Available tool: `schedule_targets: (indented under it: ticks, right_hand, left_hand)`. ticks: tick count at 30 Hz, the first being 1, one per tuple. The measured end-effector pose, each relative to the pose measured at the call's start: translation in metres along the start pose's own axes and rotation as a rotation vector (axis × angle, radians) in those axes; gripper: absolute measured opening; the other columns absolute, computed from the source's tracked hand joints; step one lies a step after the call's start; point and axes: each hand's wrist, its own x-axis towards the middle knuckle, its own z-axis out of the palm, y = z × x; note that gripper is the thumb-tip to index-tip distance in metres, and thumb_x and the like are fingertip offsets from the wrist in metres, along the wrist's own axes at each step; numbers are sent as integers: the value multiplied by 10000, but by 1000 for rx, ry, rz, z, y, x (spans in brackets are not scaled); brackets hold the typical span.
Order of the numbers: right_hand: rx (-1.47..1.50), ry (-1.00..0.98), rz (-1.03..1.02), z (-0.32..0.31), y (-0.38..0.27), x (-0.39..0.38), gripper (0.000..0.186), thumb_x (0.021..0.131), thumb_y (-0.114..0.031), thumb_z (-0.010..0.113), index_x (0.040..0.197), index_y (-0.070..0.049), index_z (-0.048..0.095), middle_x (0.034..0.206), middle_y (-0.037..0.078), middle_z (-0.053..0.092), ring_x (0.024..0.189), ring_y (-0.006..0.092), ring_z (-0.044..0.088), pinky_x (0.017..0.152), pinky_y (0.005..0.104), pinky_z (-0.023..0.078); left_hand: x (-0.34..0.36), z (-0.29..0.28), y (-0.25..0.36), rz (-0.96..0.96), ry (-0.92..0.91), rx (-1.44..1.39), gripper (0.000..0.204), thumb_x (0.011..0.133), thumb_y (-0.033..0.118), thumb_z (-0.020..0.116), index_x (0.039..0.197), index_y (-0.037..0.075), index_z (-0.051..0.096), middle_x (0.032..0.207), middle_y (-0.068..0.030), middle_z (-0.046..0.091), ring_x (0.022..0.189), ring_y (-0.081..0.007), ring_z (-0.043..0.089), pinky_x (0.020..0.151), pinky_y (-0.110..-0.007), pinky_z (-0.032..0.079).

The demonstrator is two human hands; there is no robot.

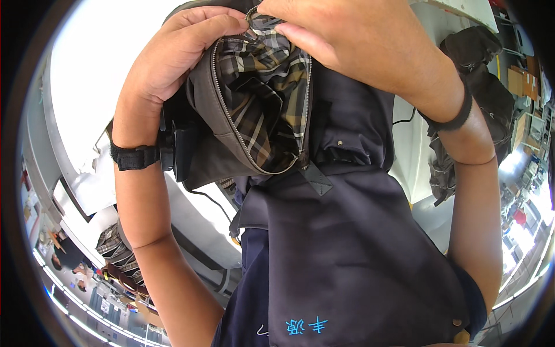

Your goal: Inspecting and repairing the internal lining and zipper slider of a fabric bag using hand tools.

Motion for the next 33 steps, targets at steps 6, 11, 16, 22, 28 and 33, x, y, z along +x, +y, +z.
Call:
schedule_targets:
  ticks: [6, 11, 16, 22, 28, 33]
  right_hand:
    - [-32, -19, 10, -2, -2, 0, 92, 830, -122, 673, 836, -63, 602, 767, 95, 604, 713, 276, 654, 628, 383, 513]
    - [-24, -33, 17, -5, -4, 2, 94, 827, -125, 673, 836, -62, 603, 769, 97, 605, 713, 277, 656, 629, 383, 516]
    - [-5, -76, 38, -6, -3, 3, 95, 827, -124, 673, 839, -58, 605, 771, 98, 608, 711, 279, 659, 627, 386, 519]
    - [1, -59, 23, -6, -3, 3, 98, 829, -126, 677, 838, -61, 604, 774, 95, 608, 698, 275, 653, 621, 387, 514]
    - [-23, 13, -94, 2, 10, 3, 119, 841, -152, 679, 822, -79, 587, 752, 73, 581, 679, 281, 639, 598, 401, 499]
    - [55, -9, -148, -2, 18, 9, 137, 844, -167, 680, 814, -77, 582, 743, 72, 574, 680, 286, 638, 599, 406, 503]
  left_hand:
    - [1, -1, -4, 9, 3, -17, 275, 1006, 188, 649, 1198, -2, 703, 1117, -53, 736, 1023, -112, 688, 924, -229, 528]
    - [0, -1, -4, 21, 13, 1, 271, 1008, 186, 648, 1195, -1, 706, 1117, -51, 736, 1022, -111, 687, 925, -228, 527]
    - [-3, 10, 7, 51, -35, 24, 268, 1007, 185, 652, 1191, -1, 709, 1113, -51, 737, 1029, -110, 685, 929, -225, 524]
    - [1, -2, -3, 4, 9, -10, 267, 1000, 177, 658, 1192, -1, 710, 1109, -47, 739, 1026, -102, 683, 924, -223, 523]
    - [1, -1, -2, 11, 2, 25, 263, 992, 176, 663, 1179, -1, 716, 1101, -38, 737, 1010, -98, 680, 916, -218, 516]
    - [1, -1, -4, 23, 24, 34, 263, 990, 181, 664, 1168, -4, 719, 1091, -34, 736, 1001, -96, 679, 912, -218, 515]
